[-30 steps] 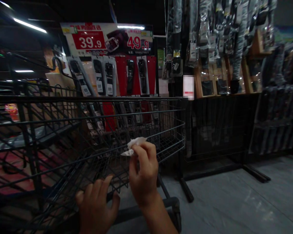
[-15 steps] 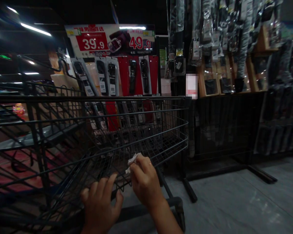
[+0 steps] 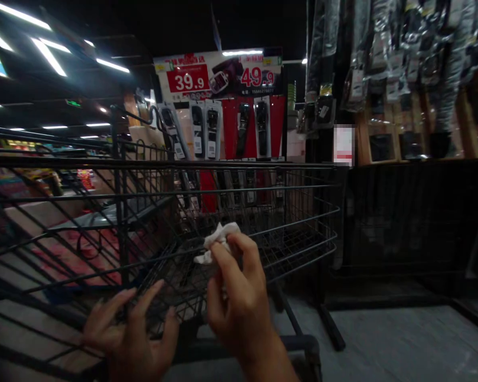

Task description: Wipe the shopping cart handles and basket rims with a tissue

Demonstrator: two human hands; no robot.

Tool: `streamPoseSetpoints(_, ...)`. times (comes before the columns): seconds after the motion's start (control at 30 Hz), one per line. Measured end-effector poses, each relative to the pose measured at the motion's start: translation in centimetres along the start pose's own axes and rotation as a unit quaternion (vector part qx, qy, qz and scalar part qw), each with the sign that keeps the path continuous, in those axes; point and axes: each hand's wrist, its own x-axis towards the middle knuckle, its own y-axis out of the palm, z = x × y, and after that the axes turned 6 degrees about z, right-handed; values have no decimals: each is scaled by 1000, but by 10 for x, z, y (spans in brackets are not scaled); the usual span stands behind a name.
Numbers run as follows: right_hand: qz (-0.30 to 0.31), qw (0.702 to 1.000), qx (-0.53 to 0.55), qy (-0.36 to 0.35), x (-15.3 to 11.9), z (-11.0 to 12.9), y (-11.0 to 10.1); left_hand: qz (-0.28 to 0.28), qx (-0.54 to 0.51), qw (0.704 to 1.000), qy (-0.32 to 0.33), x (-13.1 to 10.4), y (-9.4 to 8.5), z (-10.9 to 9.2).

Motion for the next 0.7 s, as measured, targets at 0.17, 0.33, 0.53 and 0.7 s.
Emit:
streamPoseSetpoints(0.17, 26, 998, 40, -32, 18, 22, 30, -6, 5, 1000, -16, 33, -11, 18)
streamPoseSetpoints(0.33, 18, 1000, 12, -12, 11, 14, 57, 20, 35, 999, 35, 39, -3, 17)
streamPoseSetpoints(0.53, -11, 998, -42, -44, -3, 6, 57, 9, 36, 999, 16, 36, 3, 16)
streamPoseSetpoints(0.7, 4, 994, -80, -77, -11, 7, 53, 13, 19, 1000, 1, 38, 2, 14)
